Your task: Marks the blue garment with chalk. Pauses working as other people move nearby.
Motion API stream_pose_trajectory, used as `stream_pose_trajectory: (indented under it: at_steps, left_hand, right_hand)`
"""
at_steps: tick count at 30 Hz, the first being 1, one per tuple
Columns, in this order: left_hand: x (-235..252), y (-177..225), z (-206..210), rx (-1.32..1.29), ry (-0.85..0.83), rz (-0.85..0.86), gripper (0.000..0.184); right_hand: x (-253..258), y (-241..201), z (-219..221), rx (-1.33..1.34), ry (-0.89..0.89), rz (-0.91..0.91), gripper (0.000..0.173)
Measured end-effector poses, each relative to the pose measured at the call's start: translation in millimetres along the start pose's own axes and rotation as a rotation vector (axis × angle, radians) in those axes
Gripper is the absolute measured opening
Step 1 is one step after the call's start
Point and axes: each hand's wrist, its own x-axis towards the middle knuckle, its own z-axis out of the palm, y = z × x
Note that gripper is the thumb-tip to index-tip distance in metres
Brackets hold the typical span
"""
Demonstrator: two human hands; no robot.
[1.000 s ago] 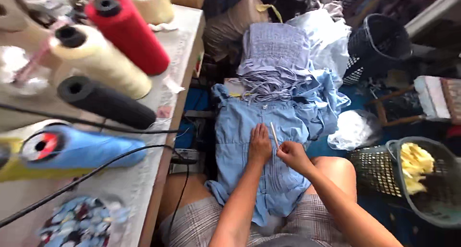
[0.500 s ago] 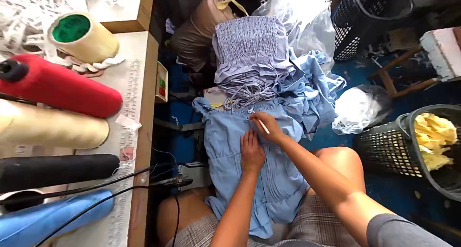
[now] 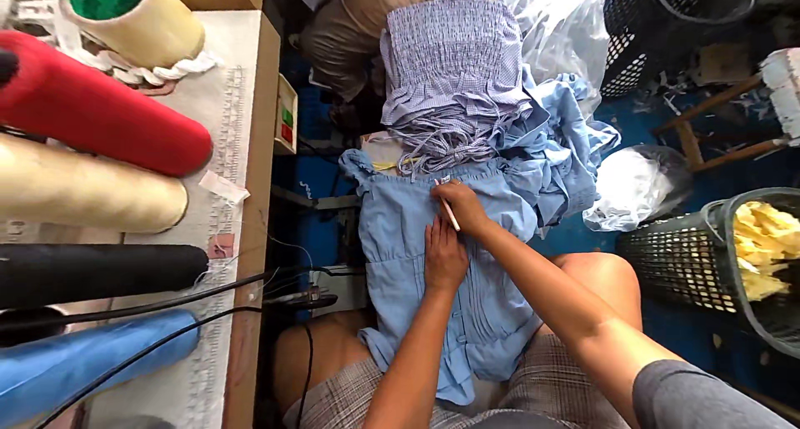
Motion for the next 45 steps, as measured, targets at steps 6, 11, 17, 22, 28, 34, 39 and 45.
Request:
stream_pose_trajectory:
  at_steps: [6, 11, 17, 22, 28, 34, 39, 45]
  left_hand:
    - [-0.4, 0.9, -2.8, -0.005, -0.014, -0.002, 0.032]
    - [1.6, 0.8, -2.5, 0.000, 0.001, 0.001, 0.036]
    - [1.7, -0.2, -1.6, -0.019, -0.008, -0.001, 0.042]
    - [1.4, -3.1, -0.6, -0.013, -0.068, -0.014, 0.044]
    - [1.0, -3.0, 1.6, -0.014, -0.037, -0.010, 0.045]
    - [0.9, -2.5, 2.0, -0.007, -0.024, -0.010, 0.044]
    - [0.2, -2.8, 3.3, -0.016, -0.015, -0.011, 0.044]
    - [0.6, -1.8, 0.8, -0.039, -0.034, -0.021, 0.044]
  right_hand:
    - [12.1, -6.8, -6.1, -0.234, -0.237, -0.194, 0.023]
    - [10.1, -4.2, -3.4, -0.170, -0.195, -0.129, 0.023]
    - [26.3, -10.7, -25.5, -0.048, -0.314, 0.034, 0.025]
    - [19.7, -6.8, -41.1, 0.335, -0.020, 0.231, 0.033]
    - [9.6, -2.2, -28.1, 0.429, 0.040, 0.315, 0.017]
    - [6.5, 1.3, -15.0, 0.388, 0.016, 0.301, 0.013]
    - [6.7, 1.6, -12.3, 0.313, -0.009, 0.263, 0.016]
    - [10.4, -5.2, -12.6, 0.138, -0.071, 0.264, 0.020]
